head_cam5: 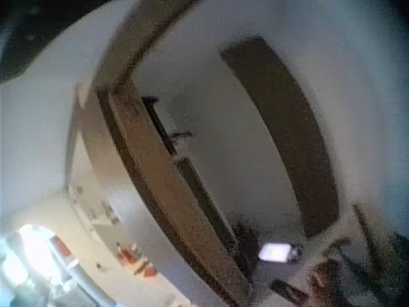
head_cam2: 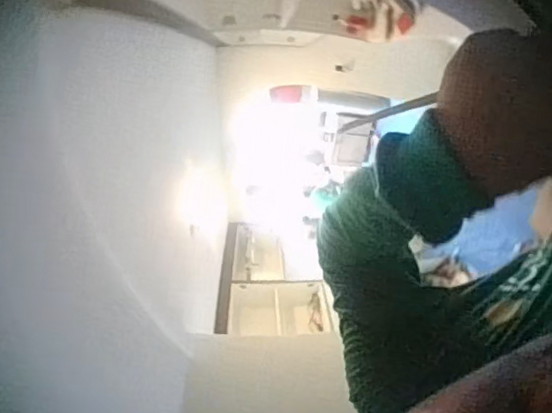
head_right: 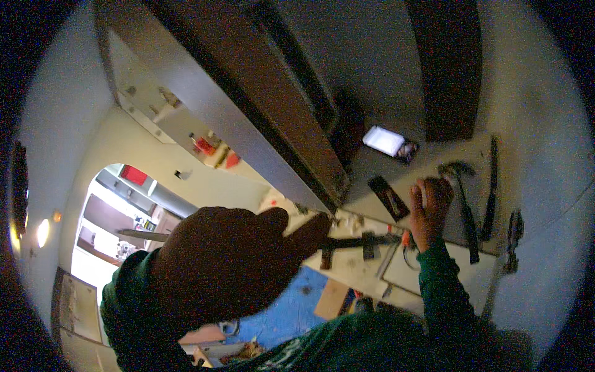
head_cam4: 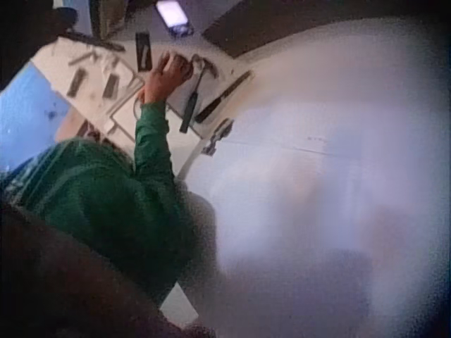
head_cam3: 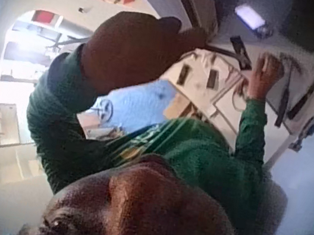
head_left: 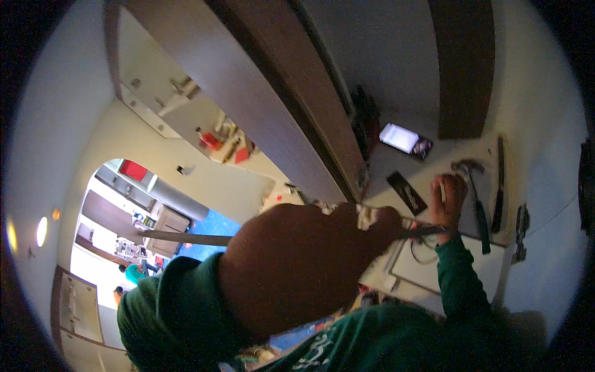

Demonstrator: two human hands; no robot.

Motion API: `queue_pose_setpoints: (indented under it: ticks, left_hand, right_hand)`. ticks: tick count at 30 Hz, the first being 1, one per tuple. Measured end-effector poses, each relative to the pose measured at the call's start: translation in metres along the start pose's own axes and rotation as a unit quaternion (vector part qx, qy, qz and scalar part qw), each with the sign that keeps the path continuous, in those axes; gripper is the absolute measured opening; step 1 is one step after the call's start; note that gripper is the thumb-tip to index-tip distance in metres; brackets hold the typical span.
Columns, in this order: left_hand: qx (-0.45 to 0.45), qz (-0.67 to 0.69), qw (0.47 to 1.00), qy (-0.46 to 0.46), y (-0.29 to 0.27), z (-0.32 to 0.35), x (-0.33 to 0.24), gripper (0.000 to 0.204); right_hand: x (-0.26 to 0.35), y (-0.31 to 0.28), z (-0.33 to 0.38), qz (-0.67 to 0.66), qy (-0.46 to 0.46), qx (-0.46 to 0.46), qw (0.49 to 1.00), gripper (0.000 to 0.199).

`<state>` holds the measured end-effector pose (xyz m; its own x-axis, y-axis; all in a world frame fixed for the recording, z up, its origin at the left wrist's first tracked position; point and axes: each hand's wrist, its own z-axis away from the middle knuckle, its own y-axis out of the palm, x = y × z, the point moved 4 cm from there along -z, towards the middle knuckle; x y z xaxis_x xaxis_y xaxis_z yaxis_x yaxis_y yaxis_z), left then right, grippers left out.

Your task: The person aligns a wooden cabinet door with its frame and repeatedly uses a metal file to smooth the door edge. They hold the door steady with one hand while filing with the other, then reposition the file and continue smoothing the same edge.

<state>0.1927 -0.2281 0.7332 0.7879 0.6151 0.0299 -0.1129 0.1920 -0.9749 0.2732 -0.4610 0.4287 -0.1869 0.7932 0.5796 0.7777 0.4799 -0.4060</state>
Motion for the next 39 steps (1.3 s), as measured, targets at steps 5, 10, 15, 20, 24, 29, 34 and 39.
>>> queue_pose_setpoints:
  ticks: [5,10,15,20,24,29,34,39]
  left_hand:
    - [-0.194,-0.156,0.967,-0.060,-0.027,0.030,0.062,0.030]
    - [-0.342,-0.256,0.892,-0.148,-0.088,0.065,0.095,0.027]
    - [-0.511,-0.317,0.796,-0.078,-0.172,0.067,0.135,0.030]
    - [-0.535,-0.413,0.734,-0.063,-0.233,0.060,0.168,0.032]
    - [-0.537,-0.457,0.706,-0.072,-0.260,0.053,0.174,0.029]
    - [-0.550,-0.438,0.703,-0.108,-0.268,0.051,0.180,0.031]
    - [-0.523,-0.486,0.694,-0.090,-0.271,0.062,0.189,0.030]
    - [-0.539,-0.468,0.695,-0.080,-0.260,0.064,0.174,0.031]
  right_hand:
    - [0.009,-0.016,-0.010,0.012,0.000,-0.003,1.000,0.017]
    - [0.013,-0.010,-0.007,-0.026,0.023,-0.002,0.999,0.019]
    - [0.018,-0.014,-0.009,0.005,-0.014,-0.008,1.000,0.033]
    - [0.024,-0.011,-0.008,-0.018,-0.005,0.004,1.000,0.025]
    - [0.021,-0.010,-0.004,-0.019,-0.002,0.005,1.000,0.014]
    - [0.015,-0.014,-0.005,0.013,-0.014,-0.012,1.000,0.014]
    - [0.023,-0.010,-0.004,0.006,-0.015,-0.005,1.000,0.015]
    - [0.023,-0.009,-0.004,0.026,-0.038,-0.001,0.999,0.025]
